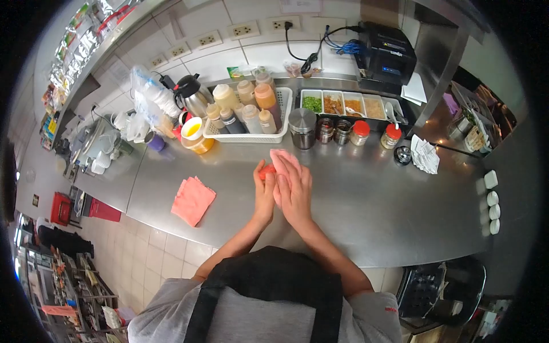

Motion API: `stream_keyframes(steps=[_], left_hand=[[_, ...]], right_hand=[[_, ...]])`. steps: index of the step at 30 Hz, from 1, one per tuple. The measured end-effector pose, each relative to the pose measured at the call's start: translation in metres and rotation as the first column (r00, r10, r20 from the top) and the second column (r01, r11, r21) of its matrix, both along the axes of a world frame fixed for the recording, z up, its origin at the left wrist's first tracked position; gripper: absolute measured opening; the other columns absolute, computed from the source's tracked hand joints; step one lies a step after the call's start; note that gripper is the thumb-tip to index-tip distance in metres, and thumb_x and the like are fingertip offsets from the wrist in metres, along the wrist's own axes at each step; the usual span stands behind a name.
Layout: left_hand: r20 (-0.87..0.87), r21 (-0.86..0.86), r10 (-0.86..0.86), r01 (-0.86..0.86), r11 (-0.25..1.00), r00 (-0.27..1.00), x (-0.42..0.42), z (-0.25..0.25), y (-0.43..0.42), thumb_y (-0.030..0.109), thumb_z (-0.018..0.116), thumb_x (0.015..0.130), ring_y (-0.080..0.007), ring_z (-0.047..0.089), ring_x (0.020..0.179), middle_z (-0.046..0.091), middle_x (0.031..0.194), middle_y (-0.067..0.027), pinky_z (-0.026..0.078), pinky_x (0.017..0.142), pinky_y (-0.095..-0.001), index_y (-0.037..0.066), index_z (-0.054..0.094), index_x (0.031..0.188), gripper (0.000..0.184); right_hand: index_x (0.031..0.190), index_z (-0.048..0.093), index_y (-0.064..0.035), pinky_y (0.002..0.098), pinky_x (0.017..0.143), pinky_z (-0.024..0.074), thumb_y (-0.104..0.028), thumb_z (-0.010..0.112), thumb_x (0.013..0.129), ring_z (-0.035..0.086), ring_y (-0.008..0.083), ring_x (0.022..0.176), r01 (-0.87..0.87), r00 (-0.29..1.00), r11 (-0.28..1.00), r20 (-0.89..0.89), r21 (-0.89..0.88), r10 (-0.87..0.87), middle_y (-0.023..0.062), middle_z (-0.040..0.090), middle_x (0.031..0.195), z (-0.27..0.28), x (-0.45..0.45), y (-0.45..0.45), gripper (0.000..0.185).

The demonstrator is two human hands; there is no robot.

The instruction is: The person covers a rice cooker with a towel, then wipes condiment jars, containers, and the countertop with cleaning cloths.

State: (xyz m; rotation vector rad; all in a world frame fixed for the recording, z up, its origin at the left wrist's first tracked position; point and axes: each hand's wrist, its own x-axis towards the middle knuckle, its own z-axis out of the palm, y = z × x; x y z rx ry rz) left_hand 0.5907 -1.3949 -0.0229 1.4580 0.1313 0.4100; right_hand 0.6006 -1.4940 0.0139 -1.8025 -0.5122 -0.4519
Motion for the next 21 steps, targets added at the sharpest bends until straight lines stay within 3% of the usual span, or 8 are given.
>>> stream_keyframes(steps=[4,7,9,11,14,16,19,21], left_hand=[[0.018,-0.292,-0.176,0.174,0.941,0.984,-0.007,0.013,0.012,0.053,0.049,0.1,-0.0248,0.056,0.117,0.054,0.13,-0.0176,0.048,0.099,-0.0398,0.009,0.022,0.151,0.073],[0.171,-0.64,-0.49,0.475,0.604,0.855,-0.002,0.013,0.052,0.058,0.048,0.097,-0.0284,0.057,0.116,0.05,0.134,-0.017,0.049,0.1,-0.0424,0.011,0.023,0.151,0.075],[0.081,-0.559,-0.333,0.32,0.765,0.939,-0.001,0.025,0.05,0.058,0.044,0.099,-0.0295,0.06,0.113,0.054,0.129,-0.0156,0.049,0.099,-0.0426,0.009,0.035,0.143,0.066],[0.071,-0.505,-0.215,0.222,0.834,0.974,0.003,0.02,0.047,0.05,0.047,0.101,-0.0286,0.058,0.115,0.054,0.129,-0.0132,0.046,0.102,-0.0407,0.008,0.038,0.139,0.058],[0.124,0.094,0.039,-0.051,0.994,0.991,0.008,-0.007,0.026,0.038,0.053,0.101,-0.0257,0.054,0.12,0.05,0.133,-0.0118,0.043,0.105,-0.0389,0.009,0.031,0.141,0.054],[0.129,0.089,0.026,-0.038,0.995,0.991,0.0,0.015,0.018,0.027,0.054,0.1,-0.0235,0.049,0.123,0.043,0.138,-0.0125,0.041,0.105,-0.0374,0.009,0.024,0.143,0.056],[0.177,0.073,-0.046,0.034,0.997,0.983,-0.013,0.033,0.015,0.039,0.054,0.099,-0.0238,0.049,0.123,0.044,0.137,-0.0141,0.04,0.104,-0.0363,0.008,0.023,0.146,0.064],[0.214,0.136,-0.127,0.099,0.986,0.969,-0.004,0.027,0.024,0.042,0.058,0.096,-0.0238,0.048,0.123,0.043,0.135,-0.0141,0.038,0.106,-0.0368,0.005,0.025,0.146,0.07]], right_hand=[[0.133,0.054,-0.0034,0.0419,0.099,0.0437,-0.026,0.04,0.106,0.059,0.0276,0.105,-0.139,0.88,0.899,-0.365,0.416,0.304,0.0142,0.063,0.113,0.002,0.023,-0.012,0.038],[0.128,0.057,-0.0018,0.0379,0.097,0.0473,-0.028,0.037,0.107,0.064,0.0228,0.097,-0.089,0.673,0.729,-0.498,0.678,0.546,0.0109,0.066,0.109,-0.002,0.029,-0.039,0.039],[0.127,0.058,-0.0021,0.0386,0.104,0.0426,-0.023,0.039,0.106,0.062,0.0239,0.108,-0.02,0.639,0.722,-0.547,0.691,0.541,0.0126,0.064,0.116,0.009,0.027,-0.045,0.035],[0.127,0.058,-0.0027,0.0401,0.108,0.0385,-0.021,0.045,0.103,0.057,0.0256,0.117,-0.212,0.905,0.846,-0.227,0.49,0.359,0.014,0.062,0.121,0.01,0.017,-0.023,0.032],[0.133,0.051,-0.0049,0.0418,0.111,0.0333,-0.019,0.059,0.094,0.047,0.0277,0.13,-0.088,0.993,0.994,0.08,0.056,0.084,0.016,0.056,0.13,0.031,-0.013,0.01,0.042],[0.134,0.048,-0.0059,0.0403,0.106,0.0387,-0.028,0.057,0.097,0.05,0.0242,0.126,-0.138,0.989,0.957,-0.013,0.257,0.146,0.0127,0.054,0.131,0.015,-0.002,0.013,0.044],[0.133,0.048,-0.0067,0.0381,0.099,0.0439,-0.043,0.053,0.099,0.053,0.0201,0.12,-0.259,0.267,0.37,-0.302,0.892,0.915,0.0083,0.053,0.132,0.013,0.031,-0.013,0.049],[0.134,0.047,-0.0067,0.0353,0.096,0.0458,-0.051,0.048,0.099,0.054,0.018,0.118,-0.258,0.307,0.347,-0.263,0.902,0.914,0.0073,0.053,0.131,0.017,0.023,-0.015,0.056]])
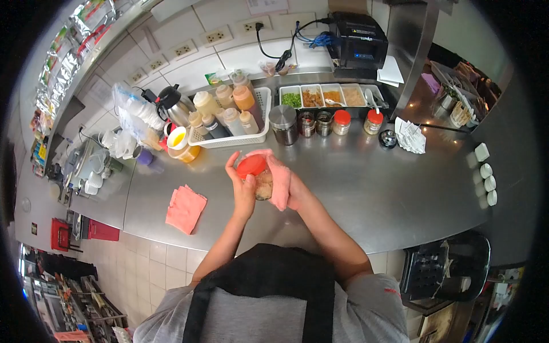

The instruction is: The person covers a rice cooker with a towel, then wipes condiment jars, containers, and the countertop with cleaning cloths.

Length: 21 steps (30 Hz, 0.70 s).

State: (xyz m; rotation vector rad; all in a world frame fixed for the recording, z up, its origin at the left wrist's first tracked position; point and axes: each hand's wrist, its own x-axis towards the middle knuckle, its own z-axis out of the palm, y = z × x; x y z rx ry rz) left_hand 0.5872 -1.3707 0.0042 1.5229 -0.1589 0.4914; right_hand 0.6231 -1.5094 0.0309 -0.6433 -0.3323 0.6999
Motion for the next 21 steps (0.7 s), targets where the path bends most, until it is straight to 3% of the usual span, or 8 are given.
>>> stream_keyframes(steps=[2,6,9,12,15,17,18,21], left_hand=[[0.028,0.014,-0.168,0.168,0.986,0.985,0.011,-0.002,0.014,0.047,0.05,0.099,-0.0229,0.048,0.122,0.043,0.136,-0.0144,0.037,0.106,-0.0362,0.004,0.03,0.146,0.067],[-0.162,-0.017,-0.037,0.035,0.999,0.986,0.01,-0.009,0.014,0.045,0.035,0.106,-0.0219,0.049,0.124,0.048,0.134,-0.0154,0.038,0.105,-0.0358,0.003,0.031,0.146,0.059],[-0.239,-0.409,-0.092,-0.014,0.912,0.967,0.008,-0.004,-0.006,0.049,0.039,0.104,-0.0216,0.05,0.123,0.05,0.133,-0.0145,0.04,0.104,-0.0352,0.002,0.034,0.144,0.061],[-0.277,-0.393,-0.039,-0.076,0.916,0.96,0.009,-0.001,-0.009,0.041,0.049,0.103,-0.0209,0.052,0.121,0.051,0.134,-0.0129,0.042,0.104,-0.0343,0.003,0.039,0.14,0.054],[-0.159,-0.298,-0.029,-0.02,0.954,0.987,0.004,0.003,-0.012,0.035,0.051,0.103,-0.018,0.053,0.119,0.054,0.131,-0.0089,0.042,0.104,-0.0333,0.002,0.042,0.138,0.049],[-0.108,-0.283,-0.025,-0.006,0.959,0.994,0.001,0.009,-0.016,0.034,0.055,0.101,-0.0183,0.053,0.119,0.054,0.13,-0.009,0.041,0.105,-0.0338,0.003,0.043,0.138,0.05],[-0.079,-0.277,-0.023,0.0,0.961,0.997,0.001,0.013,-0.019,0.033,0.058,0.099,-0.0185,0.053,0.119,0.054,0.13,-0.009,0.041,0.105,-0.034,0.003,0.043,0.138,0.051],[0.031,-0.101,0.058,-0.054,0.993,0.998,-0.001,0.023,-0.02,0.034,0.062,0.097,-0.0202,0.053,0.12,0.053,0.131,-0.0103,0.04,0.105,-0.0343,0.004,0.042,0.139,0.055]], right_hand=[[0.135,0.046,-0.0073,0.0336,0.098,0.045,-0.042,0.057,0.098,0.053,0.0173,0.12,-0.026,0.997,0.998,-0.074,0.059,0.031,0.0059,0.053,0.13,-0.006,-0.003,-0.005,0.052],[0.138,0.046,-0.0081,0.0373,0.105,0.0406,-0.009,0.07,0.087,0.051,0.0223,0.124,0.605,0.767,0.756,0.437,-0.249,-0.469,0.0059,0.052,0.133,-0.022,-0.021,0.006,0.056],[0.137,0.047,-0.0056,0.0386,0.106,0.0394,-0.008,0.068,0.088,0.048,0.0283,0.127,0.896,0.291,0.417,0.912,-0.154,-0.289,0.0132,0.05,0.137,-0.017,-0.024,0.01,0.053],[0.136,0.047,-0.0032,0.0398,0.107,0.0392,-0.007,0.063,0.089,0.044,0.0334,0.13,0.924,0.205,0.355,0.968,-0.143,-0.142,0.0169,0.05,0.136,-0.002,-0.031,0.014,0.05],[0.136,0.048,-0.0053,0.0383,0.106,0.0398,-0.023,0.057,0.097,0.048,0.0289,0.128,0.81,0.524,0.503,0.758,-0.301,-0.389,0.0123,0.051,0.137,-0.009,-0.017,0.019,0.043],[0.135,0.049,-0.0072,0.0368,0.106,0.0405,-0.035,0.051,0.1,0.05,0.0248,0.126,0.409,0.912,0.854,0.178,-0.32,-0.37,0.01,0.052,0.137,-0.004,-0.005,0.007,0.045],[0.135,0.05,-0.0082,0.036,0.106,0.0408,-0.041,0.047,0.102,0.051,0.0227,0.126,0.194,0.965,0.962,-0.138,-0.194,-0.222,0.0089,0.052,0.137,0.0,-0.002,0.002,0.047],[0.139,0.047,-0.0105,0.0335,0.105,0.0414,-0.051,0.043,0.102,0.053,0.0172,0.124,0.149,0.977,0.986,-0.144,-0.073,-0.158,0.0069,0.052,0.137,0.0,-0.009,0.003,0.055]])
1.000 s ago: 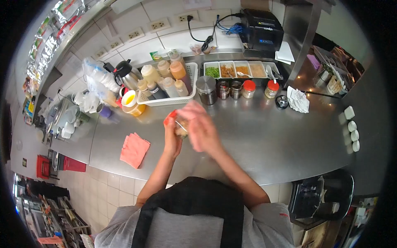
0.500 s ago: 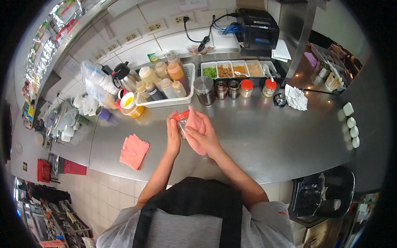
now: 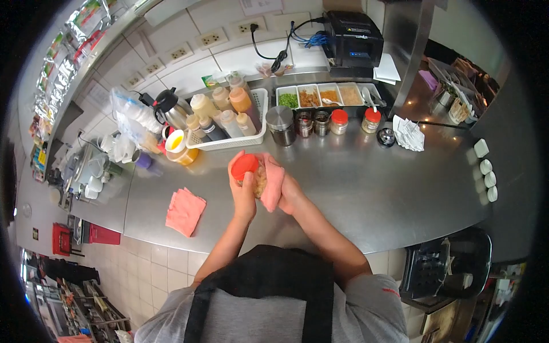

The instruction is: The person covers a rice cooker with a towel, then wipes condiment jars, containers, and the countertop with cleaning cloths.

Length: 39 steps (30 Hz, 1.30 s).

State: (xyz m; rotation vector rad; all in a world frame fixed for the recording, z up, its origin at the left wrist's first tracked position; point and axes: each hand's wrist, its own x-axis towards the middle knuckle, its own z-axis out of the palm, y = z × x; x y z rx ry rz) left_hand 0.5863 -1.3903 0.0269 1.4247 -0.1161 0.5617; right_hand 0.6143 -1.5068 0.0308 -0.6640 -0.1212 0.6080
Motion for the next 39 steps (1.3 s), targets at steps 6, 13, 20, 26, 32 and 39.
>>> stream_keyframes(steps=[6,13,20,26,32,39], left_hand=[[0.036,-0.068,0.032,-0.029,0.997,0.999,0.005,-0.026,-0.002,0.027,0.078,0.081,-0.0238,0.051,0.118,0.053,0.128,-0.0099,0.04,0.104,-0.0371,0.003,0.042,0.138,0.071],[0.01,0.524,0.047,-0.045,0.851,0.999,-0.006,-0.038,0.011,0.032,0.091,0.063,-0.034,0.043,0.123,0.052,0.128,-0.0151,0.038,0.104,-0.0452,0.003,0.042,0.138,0.094],[-0.012,0.607,0.138,-0.103,0.788,0.99,-0.008,-0.078,0.025,0.028,0.092,0.062,-0.0343,0.046,0.121,0.052,0.129,-0.0159,0.04,0.104,-0.0436,0.001,0.041,0.138,0.095],[-0.189,0.636,0.438,-0.23,0.737,0.879,-0.018,-0.101,0.064,0.025,0.091,0.066,-0.0358,0.048,0.12,0.051,0.131,-0.018,0.041,0.103,-0.0442,0.003,0.038,0.141,0.095],[-0.245,0.619,0.553,-0.311,0.721,0.796,-0.017,-0.11,0.09,0.028,0.091,0.066,-0.0371,0.051,0.119,0.05,0.13,-0.0238,0.042,0.102,-0.0445,0.003,0.031,0.147,0.103],[-0.033,0.732,0.591,-0.383,0.563,0.806,-0.014,-0.107,0.094,0.031,0.091,0.065,-0.0438,0.034,0.136,0.034,0.149,-0.026,0.028,0.111,-0.0532,0.006,0.023,0.151,0.112]], right_hand=[[0.144,0.039,-0.0126,0.0331,0.106,0.0416,-0.046,0.043,0.103,0.052,0.0176,0.126,0.094,0.991,0.995,-0.09,-0.022,-0.096,0.0057,0.051,0.138,-0.019,-0.013,0.008,0.052],[0.143,0.04,-0.0124,0.034,0.093,0.0512,-0.036,0.044,0.104,0.057,0.0183,0.117,0.003,0.99,0.988,-0.137,-0.152,-0.024,0.0064,0.054,0.133,-0.057,-0.016,-0.014,0.045],[0.118,0.06,-0.0062,0.0377,0.079,0.0564,-0.028,0.052,0.1,0.065,0.0181,0.094,0.028,0.994,0.772,0.099,-0.635,0.045,0.0076,0.067,0.106,-0.087,-0.004,-0.047,0.03],[0.122,0.059,-0.0087,0.0475,0.081,0.0532,-0.037,0.063,0.09,0.064,0.0409,0.098,0.674,0.732,-0.168,0.681,-0.72,0.019,0.0215,0.064,0.11,-0.099,0.105,-0.149,0.043],[0.134,0.051,-0.0185,0.0481,0.09,0.0505,-0.045,0.065,0.087,0.058,0.042,0.112,0.675,0.716,-0.403,0.68,-0.618,0.157,0.0215,0.056,0.125,-0.066,0.219,-0.179,0.056],[0.123,0.054,-0.0147,0.0471,0.094,0.0495,-0.034,0.079,0.072,0.055,0.0397,0.114,0.624,0.773,-0.476,0.576,-0.619,0.265,0.0143,0.056,0.125,-0.083,0.247,-0.163,0.06]])
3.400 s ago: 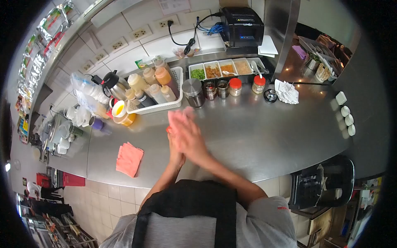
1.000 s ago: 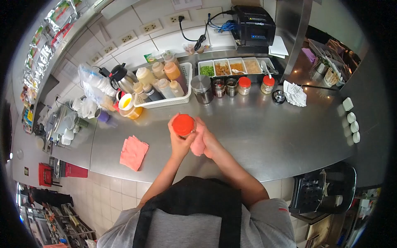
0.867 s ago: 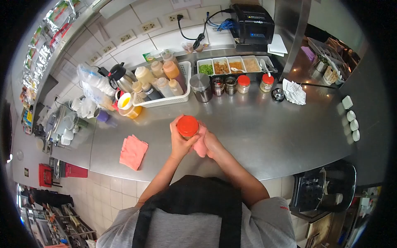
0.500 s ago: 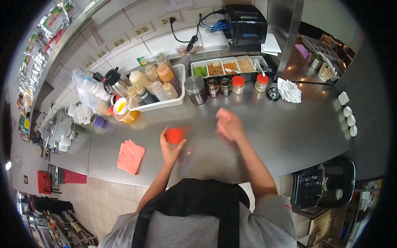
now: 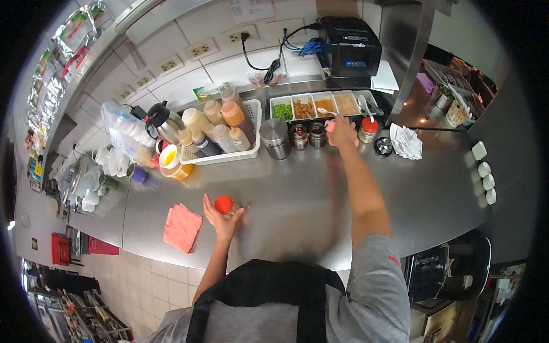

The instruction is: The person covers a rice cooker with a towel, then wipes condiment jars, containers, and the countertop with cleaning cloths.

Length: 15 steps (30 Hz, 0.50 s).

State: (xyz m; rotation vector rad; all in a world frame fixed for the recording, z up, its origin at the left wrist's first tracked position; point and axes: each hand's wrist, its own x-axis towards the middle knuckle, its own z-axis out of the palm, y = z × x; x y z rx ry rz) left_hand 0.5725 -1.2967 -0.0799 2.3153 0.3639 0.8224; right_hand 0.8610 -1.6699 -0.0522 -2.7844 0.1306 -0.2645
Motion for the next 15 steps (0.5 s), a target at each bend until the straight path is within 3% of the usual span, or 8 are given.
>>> stream_keyframes(steps=[1,4,7,10,13,15], left_hand=[[0.005,0.12,0.048,-0.048,0.992,0.999,-0.002,0.008,-0.006,0.032,0.09,0.065,-0.045,0.031,0.138,0.031,0.151,-0.0265,0.025,0.113,-0.055,0.007,0.023,0.152,0.112],[0.142,0.188,-0.11,0.083,0.979,0.984,-0.003,0.02,-0.018,0.03,0.087,0.069,-0.0461,0.025,0.141,0.026,0.154,-0.0254,0.02,0.114,-0.0576,0.008,0.024,0.151,0.107],[0.122,0.18,-0.408,0.384,0.906,0.905,-0.003,0.026,-0.046,0.027,0.084,0.071,-0.0446,0.027,0.141,0.027,0.155,-0.0236,0.022,0.114,-0.0563,0.009,0.024,0.151,0.102],[-0.013,0.019,-0.598,0.598,0.801,0.801,0.004,0.01,-0.079,0.025,0.084,0.07,-0.0418,0.029,0.141,0.027,0.155,-0.0219,0.024,0.114,-0.053,0.007,0.025,0.151,0.102],[-0.126,-0.18,-0.649,0.627,0.758,0.75,0.01,-0.018,-0.109,0.024,0.085,0.069,-0.0398,0.03,0.141,0.027,0.155,-0.0212,0.025,0.115,-0.0483,0.004,0.025,0.15,0.103],[-0.07,-0.322,-0.671,0.62,0.715,0.738,0.012,-0.038,-0.121,0.024,0.086,0.071,-0.0362,0.041,0.134,0.04,0.147,-0.0206,0.034,0.111,-0.0429,0.001,0.025,0.149,0.102]], right_hand=[[0.122,0.054,-0.0144,0.0468,0.094,0.05,-0.032,0.079,0.071,0.056,0.0396,0.112,-0.012,1.0,1.0,0.012,0.009,0.012,0.0131,0.056,0.125,0.0,-0.002,-0.002,0.06],[0.118,0.055,-0.0143,0.048,0.094,0.0491,-0.03,0.078,0.07,0.056,0.0402,0.112,-0.041,0.998,0.999,-0.037,-0.003,0.041,0.0124,0.058,0.122,0.009,-0.014,-0.008,0.056],[0.117,0.056,-0.0149,0.0479,0.094,0.0488,-0.03,0.077,0.07,0.055,0.0394,0.114,-0.098,0.985,0.995,-0.146,-0.011,0.096,0.0122,0.057,0.122,0.026,-0.053,0.0,0.054],[0.117,0.056,-0.0159,0.0471,0.094,0.0488,-0.03,0.078,0.07,0.054,0.0376,0.116,-0.187,0.956,0.981,-0.222,0.045,0.192,0.0114,0.056,0.123,0.036,-0.123,0.032,0.054],[0.114,0.057,-0.0156,0.0469,0.089,0.0497,-0.028,0.076,0.074,0.054,0.037,0.115,-0.266,0.948,0.951,-0.134,0.158,0.288,0.0108,0.056,0.122,0.031,-0.204,0.074,0.047],[0.112,0.058,-0.0141,0.0467,0.085,0.0504,-0.027,0.074,0.077,0.058,0.0356,0.109,-0.294,0.948,0.916,-0.035,0.273,0.315,0.0111,0.058,0.117,0.02,-0.24,0.092,0.041]])
